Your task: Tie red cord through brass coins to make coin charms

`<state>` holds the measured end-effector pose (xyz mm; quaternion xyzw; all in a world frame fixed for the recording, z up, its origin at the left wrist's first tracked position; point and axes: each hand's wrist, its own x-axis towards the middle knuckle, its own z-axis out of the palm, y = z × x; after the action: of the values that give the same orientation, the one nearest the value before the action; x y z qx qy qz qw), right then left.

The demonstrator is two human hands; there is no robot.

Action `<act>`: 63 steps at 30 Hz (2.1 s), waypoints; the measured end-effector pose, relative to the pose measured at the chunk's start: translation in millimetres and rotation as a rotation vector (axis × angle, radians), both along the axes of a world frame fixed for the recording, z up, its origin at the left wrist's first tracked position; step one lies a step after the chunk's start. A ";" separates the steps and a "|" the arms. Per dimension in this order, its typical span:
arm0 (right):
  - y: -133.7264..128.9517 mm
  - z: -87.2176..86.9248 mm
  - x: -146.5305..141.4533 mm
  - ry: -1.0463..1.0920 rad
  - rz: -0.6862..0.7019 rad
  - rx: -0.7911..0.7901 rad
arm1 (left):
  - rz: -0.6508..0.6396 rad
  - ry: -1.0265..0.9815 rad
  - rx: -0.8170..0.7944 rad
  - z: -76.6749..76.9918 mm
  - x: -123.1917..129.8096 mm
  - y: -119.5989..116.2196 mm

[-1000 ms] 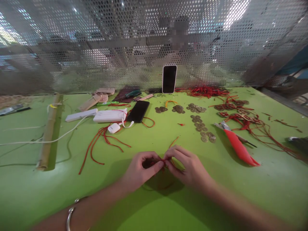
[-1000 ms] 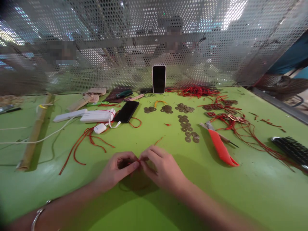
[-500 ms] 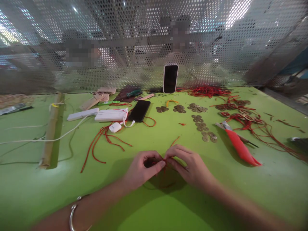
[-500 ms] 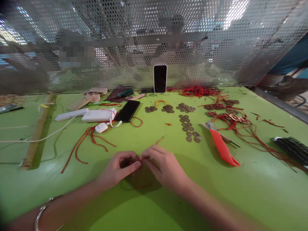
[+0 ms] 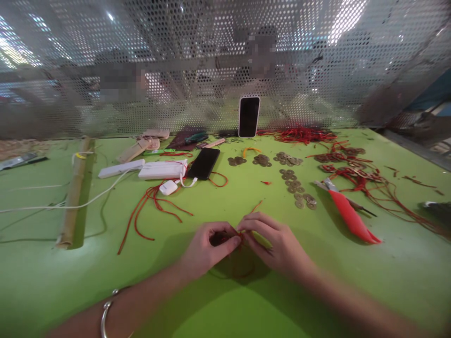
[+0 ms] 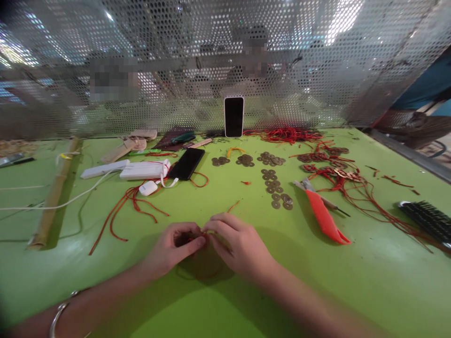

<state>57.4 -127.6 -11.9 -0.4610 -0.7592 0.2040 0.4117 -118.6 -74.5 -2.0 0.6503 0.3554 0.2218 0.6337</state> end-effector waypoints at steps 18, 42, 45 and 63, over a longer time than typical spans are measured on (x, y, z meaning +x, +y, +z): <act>0.0 0.6 -2.1 0.038 -0.099 0.003 | -0.021 0.021 -0.010 -1.8 -0.9 0.3; -1.3 -2.1 2.8 -0.103 -0.037 0.026 | -0.016 0.015 -0.005 -0.1 -0.7 -0.1; -1.8 -1.3 1.9 -0.070 -0.060 0.002 | -0.029 0.015 -0.010 0.0 -0.7 0.2; 2.7 1.0 4.9 -0.182 -0.079 0.111 | -0.026 -0.024 -0.043 -4.3 -3.0 0.6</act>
<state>62.4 -124.9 -11.0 -0.4834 -0.7850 0.1024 0.3736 -121.6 -73.9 -6.3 0.6384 0.3439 0.2136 0.6546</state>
